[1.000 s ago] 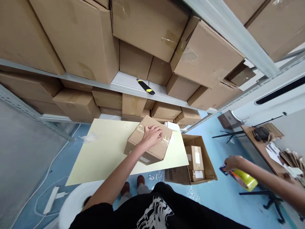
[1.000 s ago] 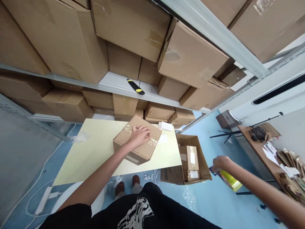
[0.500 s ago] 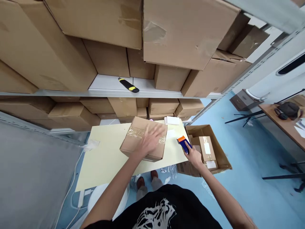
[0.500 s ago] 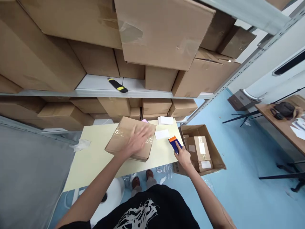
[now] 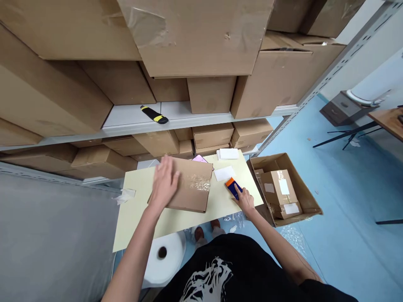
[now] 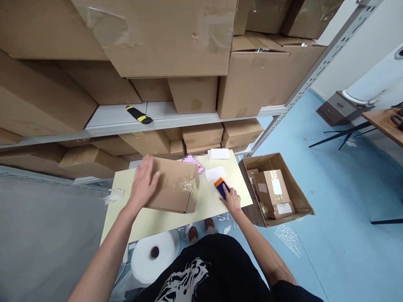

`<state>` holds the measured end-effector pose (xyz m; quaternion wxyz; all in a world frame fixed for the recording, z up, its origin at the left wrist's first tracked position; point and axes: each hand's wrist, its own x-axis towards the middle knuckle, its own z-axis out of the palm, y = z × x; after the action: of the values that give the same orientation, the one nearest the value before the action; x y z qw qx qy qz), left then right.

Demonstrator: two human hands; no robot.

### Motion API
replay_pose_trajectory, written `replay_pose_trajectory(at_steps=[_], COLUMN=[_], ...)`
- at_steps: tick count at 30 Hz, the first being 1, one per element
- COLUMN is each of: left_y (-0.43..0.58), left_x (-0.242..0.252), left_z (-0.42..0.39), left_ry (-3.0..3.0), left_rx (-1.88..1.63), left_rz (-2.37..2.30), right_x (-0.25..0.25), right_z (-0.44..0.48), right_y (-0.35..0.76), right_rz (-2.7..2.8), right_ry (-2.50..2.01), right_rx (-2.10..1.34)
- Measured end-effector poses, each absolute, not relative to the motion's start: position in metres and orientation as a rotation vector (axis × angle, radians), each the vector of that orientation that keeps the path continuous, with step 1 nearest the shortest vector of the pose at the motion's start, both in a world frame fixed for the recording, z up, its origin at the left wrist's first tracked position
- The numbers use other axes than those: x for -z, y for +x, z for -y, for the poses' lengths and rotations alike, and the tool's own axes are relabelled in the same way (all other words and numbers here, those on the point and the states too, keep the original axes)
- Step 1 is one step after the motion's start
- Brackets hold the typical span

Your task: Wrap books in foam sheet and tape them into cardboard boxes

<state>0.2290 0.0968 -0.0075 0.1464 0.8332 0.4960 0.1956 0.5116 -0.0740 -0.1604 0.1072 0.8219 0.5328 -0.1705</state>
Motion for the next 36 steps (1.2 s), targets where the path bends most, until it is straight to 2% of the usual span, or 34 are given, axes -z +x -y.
replay_pose_trajectory(at_steps=[4, 7, 11, 17, 22, 28, 30, 33, 36], left_y=[0.185, 0.164, 0.157, 0.155, 0.153, 0.151, 0.148, 0.142, 0.139], left_x=[0.014, 0.031, 0.048, 0.044, 0.041, 0.046, 0.042, 0.030, 0.020], left_z=[-0.099, -0.093, -0.077, -0.051, -0.044, -0.041, -0.032, -0.005, 0.027], left_ry=[1.921, 1.631, 1.393, 1.341, 1.370, 1.489, 1.513, 1.676, 2.103], left_rx=[-0.431, -0.346, -0.466, -0.535, -0.553, -0.521, -0.532, -0.555, -0.628], left_rz=[-1.887, -1.808, -1.646, -1.702, -1.752, -1.731, -1.728, -1.730, -1.640], right_x=[0.159, 0.159, 0.164, 0.170, 0.148, 0.094, 0.077, 0.066, 0.076], right_z=[0.065, 0.059, 0.057, 0.061, 0.049, 0.000, -0.006, -0.001, 0.006], right_y=[0.514, 0.512, 0.506, 0.494, 0.480, 0.444, 0.435, 0.432, 0.440], right_rz=[-1.591, -1.575, -1.552, -1.559, -1.575, -1.679, -1.515, -0.972, -0.669], right_ry=[2.382, 2.368, 2.351, 2.430, 2.573, 2.494, 2.363, 1.957, 1.757], right_rx=[0.620, 0.710, 0.843, 1.015, 1.280, 1.947, 2.489, 3.317, 3.412])
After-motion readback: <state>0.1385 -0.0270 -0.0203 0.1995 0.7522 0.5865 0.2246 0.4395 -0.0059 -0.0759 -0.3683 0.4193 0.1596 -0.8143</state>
